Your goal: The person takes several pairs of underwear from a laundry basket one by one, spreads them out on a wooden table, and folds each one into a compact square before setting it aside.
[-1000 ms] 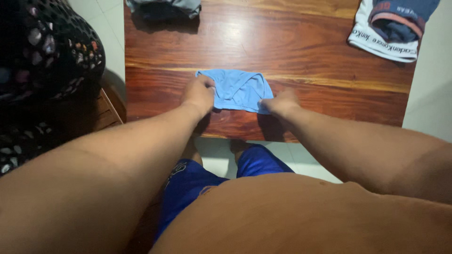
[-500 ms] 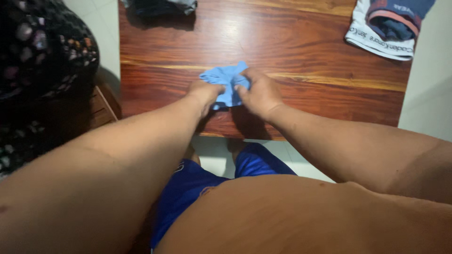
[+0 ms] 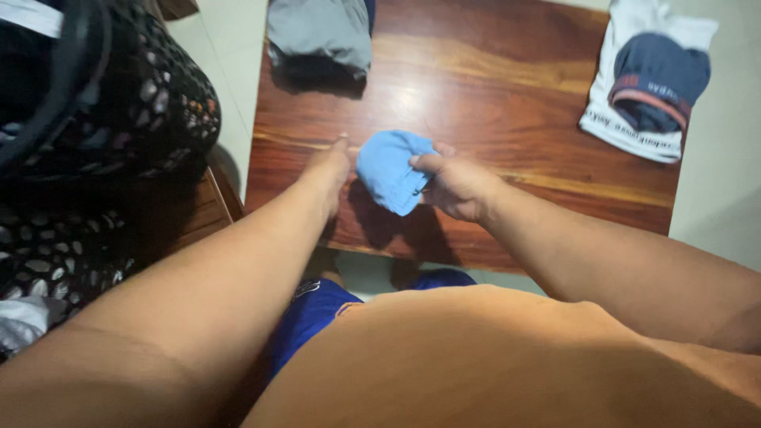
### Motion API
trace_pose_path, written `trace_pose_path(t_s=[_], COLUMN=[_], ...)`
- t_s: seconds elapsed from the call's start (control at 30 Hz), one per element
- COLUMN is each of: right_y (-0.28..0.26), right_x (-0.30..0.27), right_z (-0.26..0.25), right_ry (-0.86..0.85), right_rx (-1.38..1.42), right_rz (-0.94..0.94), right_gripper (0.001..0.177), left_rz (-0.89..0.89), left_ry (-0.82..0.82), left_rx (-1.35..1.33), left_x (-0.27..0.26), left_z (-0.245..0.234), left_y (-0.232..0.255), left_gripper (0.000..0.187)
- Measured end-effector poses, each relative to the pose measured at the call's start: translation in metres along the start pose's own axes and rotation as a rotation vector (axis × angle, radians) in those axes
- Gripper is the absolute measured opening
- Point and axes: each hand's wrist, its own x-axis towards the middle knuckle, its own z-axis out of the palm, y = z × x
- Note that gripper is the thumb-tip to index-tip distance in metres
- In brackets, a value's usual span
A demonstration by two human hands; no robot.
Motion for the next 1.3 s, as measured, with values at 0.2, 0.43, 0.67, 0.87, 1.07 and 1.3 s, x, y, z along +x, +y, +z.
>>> trace_pose_path(t_s=[0.2, 0.43, 0.67, 0.87, 1.07, 1.3], right_y=[-0.030, -0.042, -0.077, -0.144, -0.201, -0.112], right_x=[-0.007, -0.012, 0.027, 0.086, 0.115, 0.186], right_z=[0.016, 0.046, 0.106, 0.138, 0.157, 0.117], right_ry=[-0.282, -0.252, 0.067, 0.061, 0.040, 0.444], right_rx=[0.330, 0.114, -0.063, 0.192, 0.557, 0.080], right_rz=[0.056, 0.078, 0.081, -0.048, -0.224, -0.041], right_gripper=[0.047, 0.050, 0.034, 0.027, 0.032, 0.028], left_rz=[-0.143, 0.252, 0.202, 0.023, 0.138, 0.433], left_ry=[-0.185, 0.143, 0.147, 0.110, 0.151, 0.098], left_rx=[-0.458, -0.307, -0.241, -0.047, -0.007, 0.168], left_x=[-0.063, -0.051, -0.024, -0.039, -0.058, -0.074], left_z=[-0.002, -0.025, -0.080, -0.145, -0.169, -0.180], left_y=[0.040, 0.067, 0.093, 0.095, 0.099, 0.113], left_gripper=[0.081, 0.043, 0.047, 0.050, 0.039, 0.035])
